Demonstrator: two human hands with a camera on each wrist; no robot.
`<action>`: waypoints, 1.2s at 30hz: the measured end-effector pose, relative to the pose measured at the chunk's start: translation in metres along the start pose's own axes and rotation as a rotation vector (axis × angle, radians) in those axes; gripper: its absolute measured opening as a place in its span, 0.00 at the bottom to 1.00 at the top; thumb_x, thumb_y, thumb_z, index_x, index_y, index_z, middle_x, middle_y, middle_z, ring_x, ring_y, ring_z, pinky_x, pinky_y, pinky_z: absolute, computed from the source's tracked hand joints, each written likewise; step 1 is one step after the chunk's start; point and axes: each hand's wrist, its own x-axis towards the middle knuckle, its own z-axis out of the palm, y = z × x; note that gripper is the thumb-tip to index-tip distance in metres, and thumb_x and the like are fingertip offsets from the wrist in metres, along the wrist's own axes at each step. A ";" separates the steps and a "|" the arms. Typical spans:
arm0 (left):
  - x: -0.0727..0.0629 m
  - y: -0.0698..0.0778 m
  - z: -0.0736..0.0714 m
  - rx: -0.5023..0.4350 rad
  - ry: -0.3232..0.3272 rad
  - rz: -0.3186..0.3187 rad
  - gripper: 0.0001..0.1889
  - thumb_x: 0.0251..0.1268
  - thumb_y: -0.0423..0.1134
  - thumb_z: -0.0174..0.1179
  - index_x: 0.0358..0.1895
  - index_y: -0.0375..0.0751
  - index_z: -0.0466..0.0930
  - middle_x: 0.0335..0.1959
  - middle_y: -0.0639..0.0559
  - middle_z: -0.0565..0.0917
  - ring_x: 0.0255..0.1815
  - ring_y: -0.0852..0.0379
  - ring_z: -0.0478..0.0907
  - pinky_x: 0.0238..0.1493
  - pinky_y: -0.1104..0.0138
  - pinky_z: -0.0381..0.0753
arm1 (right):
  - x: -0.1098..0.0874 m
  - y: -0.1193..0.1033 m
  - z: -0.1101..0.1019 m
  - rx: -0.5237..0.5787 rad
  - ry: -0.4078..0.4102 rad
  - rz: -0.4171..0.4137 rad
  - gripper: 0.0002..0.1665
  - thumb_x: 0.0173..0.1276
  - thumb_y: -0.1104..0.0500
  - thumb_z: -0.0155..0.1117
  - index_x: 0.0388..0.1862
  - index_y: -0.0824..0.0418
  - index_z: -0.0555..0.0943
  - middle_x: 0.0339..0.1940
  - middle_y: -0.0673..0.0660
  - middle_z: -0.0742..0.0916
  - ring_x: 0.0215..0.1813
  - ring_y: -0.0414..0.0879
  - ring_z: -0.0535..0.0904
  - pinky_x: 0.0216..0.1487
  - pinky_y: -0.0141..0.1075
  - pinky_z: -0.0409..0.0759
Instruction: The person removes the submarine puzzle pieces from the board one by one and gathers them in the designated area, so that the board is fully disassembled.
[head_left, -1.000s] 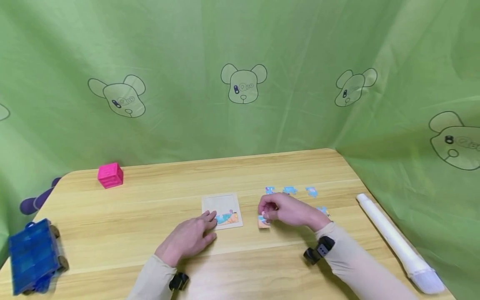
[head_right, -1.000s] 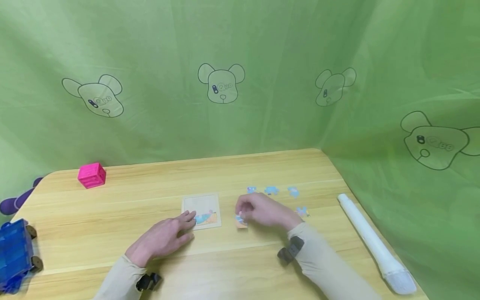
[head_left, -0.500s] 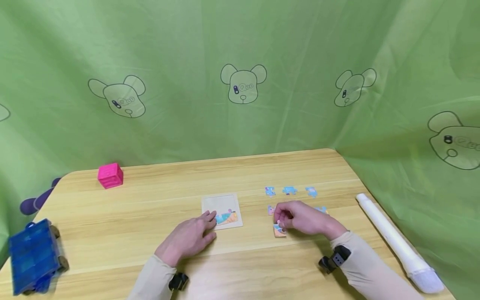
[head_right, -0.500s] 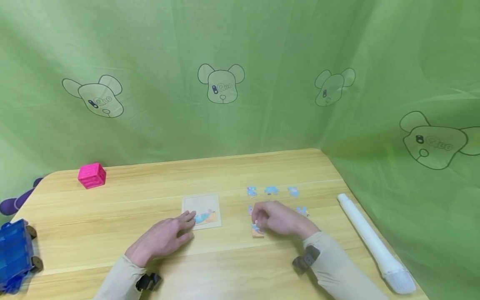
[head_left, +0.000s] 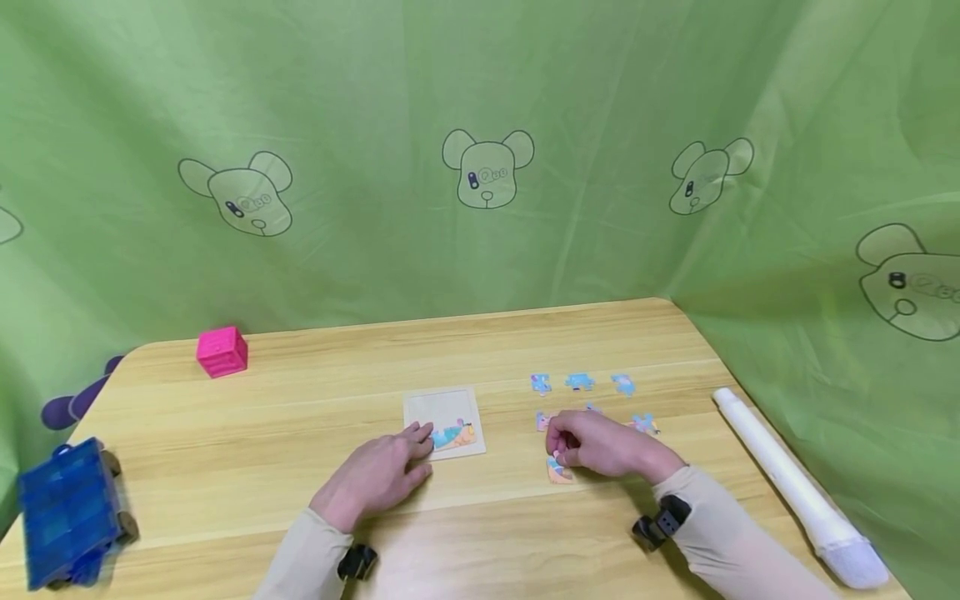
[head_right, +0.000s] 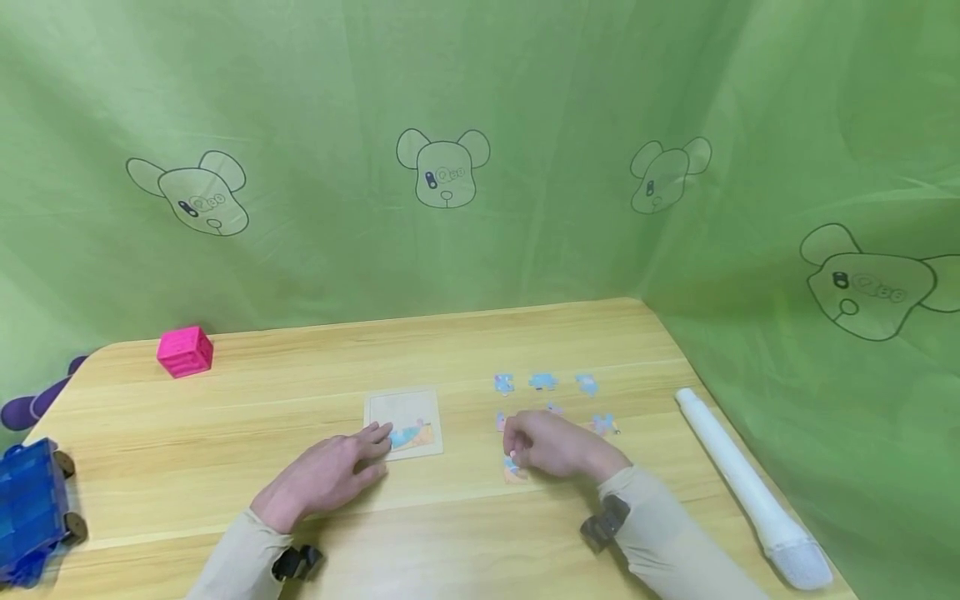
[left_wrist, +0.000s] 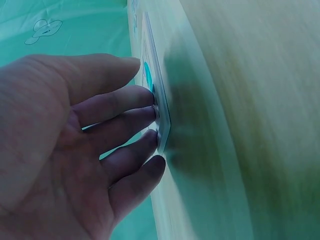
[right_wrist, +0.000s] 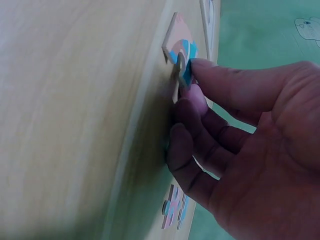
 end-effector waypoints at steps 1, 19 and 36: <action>0.000 0.000 0.000 -0.005 0.000 -0.002 0.22 0.72 0.39 0.58 0.63 0.31 0.74 0.71 0.40 0.66 0.71 0.40 0.62 0.70 0.45 0.60 | 0.000 0.000 0.000 -0.001 -0.002 -0.002 0.10 0.65 0.71 0.63 0.33 0.57 0.77 0.29 0.49 0.79 0.33 0.41 0.72 0.35 0.34 0.75; 0.001 -0.002 0.000 -0.040 0.011 -0.003 0.21 0.72 0.38 0.57 0.63 0.31 0.74 0.71 0.40 0.67 0.71 0.40 0.62 0.70 0.45 0.60 | 0.027 -0.033 0.004 -0.089 0.019 -0.024 0.03 0.69 0.62 0.64 0.39 0.56 0.78 0.27 0.46 0.78 0.31 0.40 0.72 0.31 0.34 0.75; 0.002 -0.002 -0.001 -0.059 0.014 -0.004 0.21 0.71 0.37 0.58 0.62 0.30 0.75 0.70 0.39 0.69 0.70 0.39 0.64 0.68 0.45 0.64 | 0.102 -0.072 0.033 -0.141 0.061 -0.105 0.14 0.65 0.64 0.65 0.50 0.61 0.80 0.45 0.52 0.79 0.48 0.46 0.75 0.54 0.40 0.75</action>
